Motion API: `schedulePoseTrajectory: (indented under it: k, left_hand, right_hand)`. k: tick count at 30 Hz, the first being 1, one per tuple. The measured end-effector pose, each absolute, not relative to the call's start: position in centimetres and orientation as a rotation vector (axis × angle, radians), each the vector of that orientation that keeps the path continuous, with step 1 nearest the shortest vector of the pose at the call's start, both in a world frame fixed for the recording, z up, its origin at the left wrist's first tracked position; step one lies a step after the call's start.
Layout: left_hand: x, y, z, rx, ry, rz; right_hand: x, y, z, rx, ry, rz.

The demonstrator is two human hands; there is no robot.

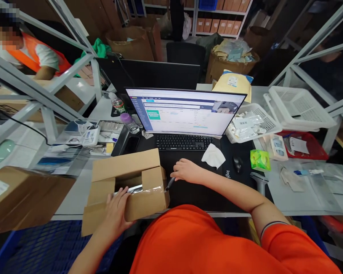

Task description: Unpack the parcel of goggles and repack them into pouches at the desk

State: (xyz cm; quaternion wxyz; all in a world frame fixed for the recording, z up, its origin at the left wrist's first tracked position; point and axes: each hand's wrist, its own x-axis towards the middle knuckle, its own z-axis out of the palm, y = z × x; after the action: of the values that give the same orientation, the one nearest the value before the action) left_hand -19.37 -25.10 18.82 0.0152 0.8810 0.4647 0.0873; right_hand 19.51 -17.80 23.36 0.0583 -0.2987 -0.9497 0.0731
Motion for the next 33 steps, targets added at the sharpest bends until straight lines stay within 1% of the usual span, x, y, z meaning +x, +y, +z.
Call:
schedulePoseTrajectory:
  k: [4, 7, 9, 11, 15, 17, 20, 22, 26, 29, 33]
  left_hand:
    - [-19.5, -24.7, 18.6, 2.81, 1.421, 0.27]
    - [-19.5, -24.7, 19.1, 2.872, 1.386, 0.255]
    - [-19.3, -24.8, 19.9, 2.883, 1.391, 0.212]
    - [-19.0, -25.1, 20.8, 2.864, 1.435, 0.173]
    - [-18.5, -25.9, 21.8, 2.851, 1.486, 0.211]
    - [-18.6, -26.1, 21.8, 2.869, 1.5, 0.259]
    - [-19.1, -26.5, 21.7, 2.863, 1.583, 0.312]
    - [-19.4, -26.9, 21.5, 2.896, 1.631, 0.408]
    - [-20.3, -29.1, 20.1, 3.016, 1.695, 0.813]
    - [-20.7, -31.8, 18.1, 3.029, 1.78, 1.031]
    - [-20.4, -35.4, 15.0, 3.0, 1.911, 1.226]
  right_hand:
    - [20.0, -15.4, 23.9, -1.056, -2.825, 0.243]
    - [20.9, -13.8, 24.5, -1.352, -2.648, 0.25]
    - [20.7, -13.7, 24.7, -1.502, -2.447, 0.316]
    - [19.3, -14.5, 24.5, -1.538, -2.206, 0.495]
    - [13.3, -17.5, 21.8, -1.56, -1.709, 1.016]
    - [10.3, -18.3, 19.9, -1.577, -1.445, 1.189]
    - [7.9, -17.9, 17.9, -1.417, -1.159, 1.405]
    - [7.7, -17.0, 17.2, -1.314, -1.056, 1.485]
    - [8.1, -16.2, 17.0, -1.292, -0.991, 1.493]
    - [7.7, -16.6, 16.9, -1.313, -0.971, 1.488]
    - [7.0, -17.1, 17.1, -1.334, -0.944, 1.528]
